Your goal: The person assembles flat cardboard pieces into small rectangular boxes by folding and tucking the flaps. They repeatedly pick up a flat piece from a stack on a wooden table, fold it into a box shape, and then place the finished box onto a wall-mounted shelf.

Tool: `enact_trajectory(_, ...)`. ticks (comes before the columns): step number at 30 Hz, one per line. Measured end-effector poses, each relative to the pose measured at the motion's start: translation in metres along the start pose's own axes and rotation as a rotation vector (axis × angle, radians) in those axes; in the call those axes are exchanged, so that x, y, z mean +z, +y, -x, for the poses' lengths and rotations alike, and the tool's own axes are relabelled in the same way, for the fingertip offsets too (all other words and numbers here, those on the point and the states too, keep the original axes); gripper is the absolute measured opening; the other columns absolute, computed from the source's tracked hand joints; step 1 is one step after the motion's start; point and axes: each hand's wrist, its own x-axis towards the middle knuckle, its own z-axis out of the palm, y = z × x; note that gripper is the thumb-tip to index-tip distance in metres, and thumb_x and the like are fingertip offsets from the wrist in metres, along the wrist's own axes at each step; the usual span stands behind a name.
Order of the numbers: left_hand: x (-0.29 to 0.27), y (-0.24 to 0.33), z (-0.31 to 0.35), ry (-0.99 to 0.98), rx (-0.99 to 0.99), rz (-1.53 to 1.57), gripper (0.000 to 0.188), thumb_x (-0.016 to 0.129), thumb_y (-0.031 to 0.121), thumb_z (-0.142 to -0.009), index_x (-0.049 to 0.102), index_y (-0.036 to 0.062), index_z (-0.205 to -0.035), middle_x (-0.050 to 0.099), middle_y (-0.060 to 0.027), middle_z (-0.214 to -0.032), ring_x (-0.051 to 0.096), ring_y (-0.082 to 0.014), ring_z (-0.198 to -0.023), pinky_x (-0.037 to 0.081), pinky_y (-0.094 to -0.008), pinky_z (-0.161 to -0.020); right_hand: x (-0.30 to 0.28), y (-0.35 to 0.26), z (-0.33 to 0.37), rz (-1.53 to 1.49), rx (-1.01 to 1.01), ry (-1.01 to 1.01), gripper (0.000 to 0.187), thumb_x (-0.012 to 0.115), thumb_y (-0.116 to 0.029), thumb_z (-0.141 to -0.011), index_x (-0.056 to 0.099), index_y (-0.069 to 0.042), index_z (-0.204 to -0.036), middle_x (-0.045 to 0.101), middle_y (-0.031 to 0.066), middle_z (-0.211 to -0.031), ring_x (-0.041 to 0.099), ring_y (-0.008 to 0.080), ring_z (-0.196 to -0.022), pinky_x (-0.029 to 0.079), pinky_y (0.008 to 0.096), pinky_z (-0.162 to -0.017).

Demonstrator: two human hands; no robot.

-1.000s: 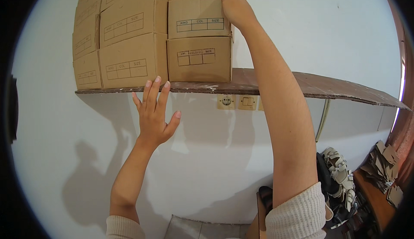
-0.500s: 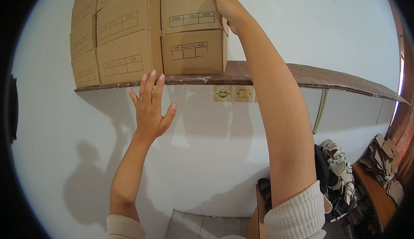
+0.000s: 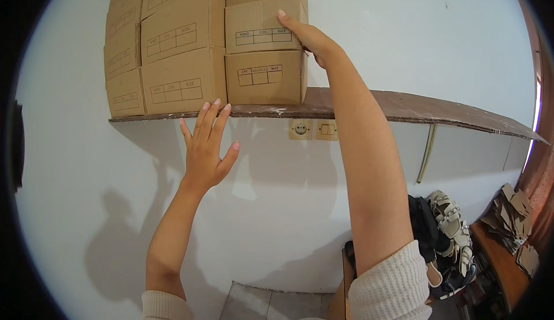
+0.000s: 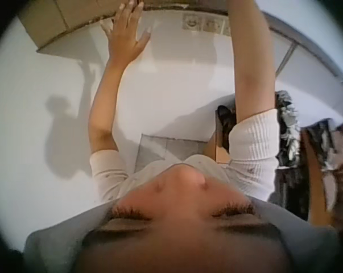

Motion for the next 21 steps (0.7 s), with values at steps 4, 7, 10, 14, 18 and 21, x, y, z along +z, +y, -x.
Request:
enact_trajectory(4,0.0,0.0,0.0,0.015,-0.02,0.016,0.061,0.054,0.031,-0.085,0.037,0.0103,-0.14,0.03,-0.0107,-0.148,0.023,-0.0313,-0.138,-0.001,-0.0632,-0.106,-0.001,-0.003,-0.003,0.026,0.021,0.011,0.101,0.041,-0.079,-0.076,0.027,-0.007,-0.145,0.021,0.0217,-0.149,0.02,0.0416,-0.136,0.0,0.0607,-0.108)
enact_trajectory(7,0.007,-0.002,0.001,0.059,-0.019,0.019,0.061,0.054,0.031,-0.085,0.037,0.01,-0.14,0.031,-0.0107,-0.147,0.022,-0.0324,-0.138,-0.001,-0.0629,-0.106,-0.004,-0.003,0.0,-0.001,-0.028,0.022,0.097,0.04,-0.077,-0.079,0.029,-0.006,-0.144,0.023,0.021,-0.149,0.025,0.0398,-0.134,0.002,0.0605,-0.108)
enact_trajectory(10,0.013,-0.001,0.001,0.082,-0.019,0.028,0.06,0.054,0.031,-0.085,0.037,0.0099,-0.139,0.031,-0.0106,-0.147,0.022,-0.0328,-0.139,-0.002,-0.0628,-0.106,-0.007,0.0,0.002,0.033,-0.036,0.033,0.093,0.038,-0.075,-0.081,0.029,-0.008,-0.144,0.023,0.0203,-0.149,0.026,0.039,-0.133,0.002,0.0607,-0.108)
enact_trajectory(14,0.01,-0.005,0.002,0.056,-0.017,0.005,0.061,0.054,0.03,-0.085,0.037,0.0098,-0.139,0.03,-0.0105,-0.148,0.021,-0.0323,-0.139,-0.002,-0.0626,-0.106,-0.006,-0.005,0.018,0.052,-0.02,0.013,0.085,0.035,-0.072,-0.084,0.031,-0.011,-0.144,0.026,0.019,-0.148,0.028,0.0377,-0.133,0.002,0.0602,-0.108)
enact_trajectory(18,0.008,-0.005,-0.001,0.044,-0.008,0.019,0.061,0.054,0.03,-0.085,0.037,0.0097,-0.14,0.031,-0.0104,-0.147,0.022,-0.0317,-0.139,-0.002,-0.0625,-0.106,-0.007,-0.001,0.018,0.022,-0.022,0.034,0.082,0.034,-0.071,-0.085,0.032,-0.014,-0.144,0.027,0.02,-0.148,0.027,0.0363,-0.134,0.003,0.0584,-0.109)
enact_trajectory(21,0.012,-0.005,0.001,0.082,-0.013,0.025,0.06,0.053,0.029,-0.085,0.037,0.0099,-0.14,0.031,-0.01,-0.147,0.022,-0.0314,-0.139,-0.002,-0.0624,-0.106,0.005,-0.003,0.008,0.076,-0.008,0.048,0.078,0.033,-0.067,-0.088,0.03,-0.013,-0.145,0.027,0.0191,-0.148,0.024,0.0355,-0.137,0.003,0.0548,-0.11)
